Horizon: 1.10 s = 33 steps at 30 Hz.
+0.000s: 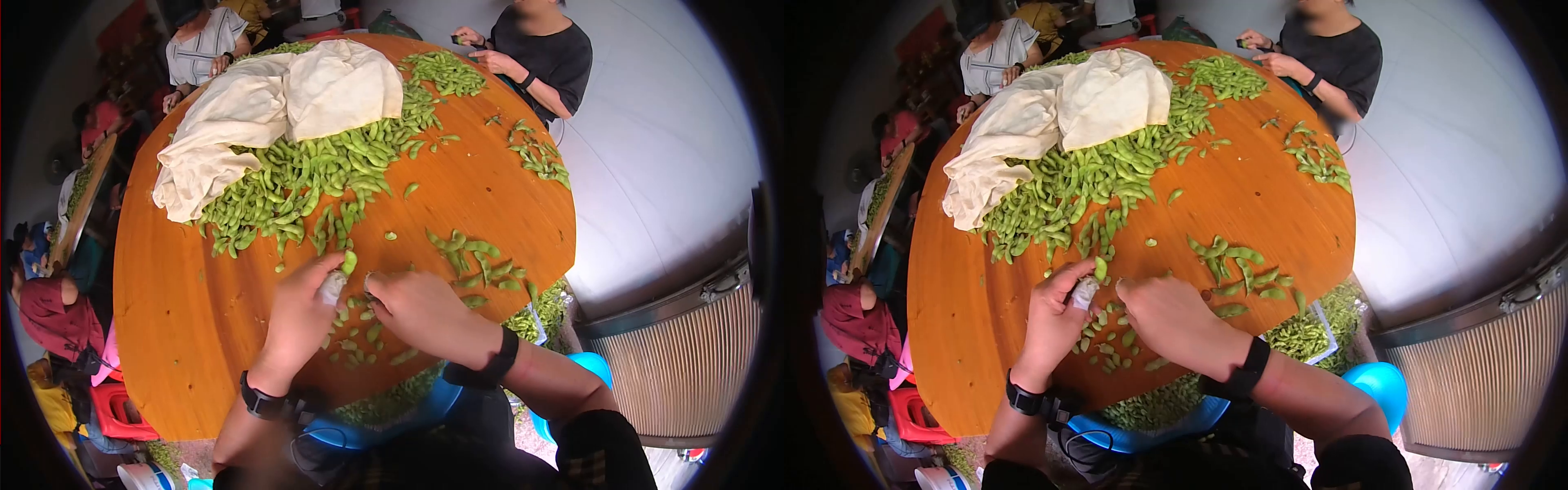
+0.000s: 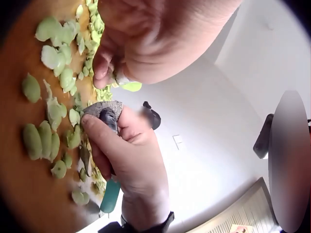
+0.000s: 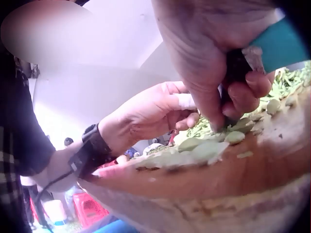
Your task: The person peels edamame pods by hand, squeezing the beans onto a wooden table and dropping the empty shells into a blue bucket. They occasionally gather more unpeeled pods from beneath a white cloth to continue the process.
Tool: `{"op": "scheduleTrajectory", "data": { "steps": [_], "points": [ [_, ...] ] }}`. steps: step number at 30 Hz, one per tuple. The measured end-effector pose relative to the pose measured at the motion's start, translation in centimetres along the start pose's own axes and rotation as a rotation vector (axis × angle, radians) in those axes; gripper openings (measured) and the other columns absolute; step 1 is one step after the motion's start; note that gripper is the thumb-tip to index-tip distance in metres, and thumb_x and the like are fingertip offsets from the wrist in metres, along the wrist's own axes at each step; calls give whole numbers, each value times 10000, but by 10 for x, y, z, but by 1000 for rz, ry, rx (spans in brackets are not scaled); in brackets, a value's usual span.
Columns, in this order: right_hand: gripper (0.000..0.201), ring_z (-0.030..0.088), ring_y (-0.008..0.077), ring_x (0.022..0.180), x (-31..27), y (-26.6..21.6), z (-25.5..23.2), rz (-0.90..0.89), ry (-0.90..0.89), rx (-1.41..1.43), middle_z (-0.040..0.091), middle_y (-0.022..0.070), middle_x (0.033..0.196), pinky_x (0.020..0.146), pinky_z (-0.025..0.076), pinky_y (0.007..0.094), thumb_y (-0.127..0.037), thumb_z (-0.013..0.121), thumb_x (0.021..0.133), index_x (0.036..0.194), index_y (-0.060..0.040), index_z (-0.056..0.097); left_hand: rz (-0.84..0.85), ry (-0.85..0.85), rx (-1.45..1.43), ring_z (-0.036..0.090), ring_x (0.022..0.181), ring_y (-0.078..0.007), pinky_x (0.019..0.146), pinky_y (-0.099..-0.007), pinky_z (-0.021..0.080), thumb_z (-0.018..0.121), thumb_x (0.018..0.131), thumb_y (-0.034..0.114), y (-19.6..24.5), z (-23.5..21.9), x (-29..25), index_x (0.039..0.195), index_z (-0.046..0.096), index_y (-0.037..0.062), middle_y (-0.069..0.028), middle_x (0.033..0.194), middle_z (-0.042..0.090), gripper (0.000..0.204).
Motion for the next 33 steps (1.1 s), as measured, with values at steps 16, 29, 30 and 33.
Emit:
{"op": "scheduleTrajectory", "data": {
  "steps": [16, 29, 30, 33],
  "points": [
    [249, 644, 342, 653, -82, 47, -80, 217, 373, 151, 639, 165, 743, 597, 510, 413, -15, 548, 867, 1108, -9, 611, 33, -170, -127, 623, 701, -126, 627, -261, 525, 477, 860, -113, -9, 25, -18, 1362, 520, 107, -98, 954, 623, 550],
    [158, 549, 55, 509, -42, -1, -9, 570, -40, 946, 581, -7, 695, 405, 425, 224, -132, 529, 974, 883, -20, 592, 163, -255, 12, 628, 787, -253, 709, -317, 518, 563, 833, -82, -2, 31, -25, 1372, 515, 131, -138, 1008, 624, 582],
    [196, 543, 50, 507, -42, -2, -10, 586, -23, 956, 576, -14, 663, 421, 420, 215, -146, 534, 979, 837, -29, 602, 164, -255, 12, 628, 787, -253, 709, -317, 518, 563, 833, -82, 1, 32, -25, 1372, 515, 131, -138, 1008, 624, 582],
    [219, 516, 44, 495, -42, -1, -7, 564, 5, 999, 568, -25, 638, 432, 395, 207, -152, 535, 984, 812, -41, 613, 152, -241, 49, 634, 796, -259, 710, -323, 522, 606, 836, -48, 5, 33, -25, 1358, 526, 113, -146, 1029, 629, 552]
  ]
}}
Point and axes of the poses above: each hand's wrist, its own x-axis towards the middle knuckle, its own z-axis out of the palm, y = z × x, the point moved 5 cm from there along x, towards the middle knuckle
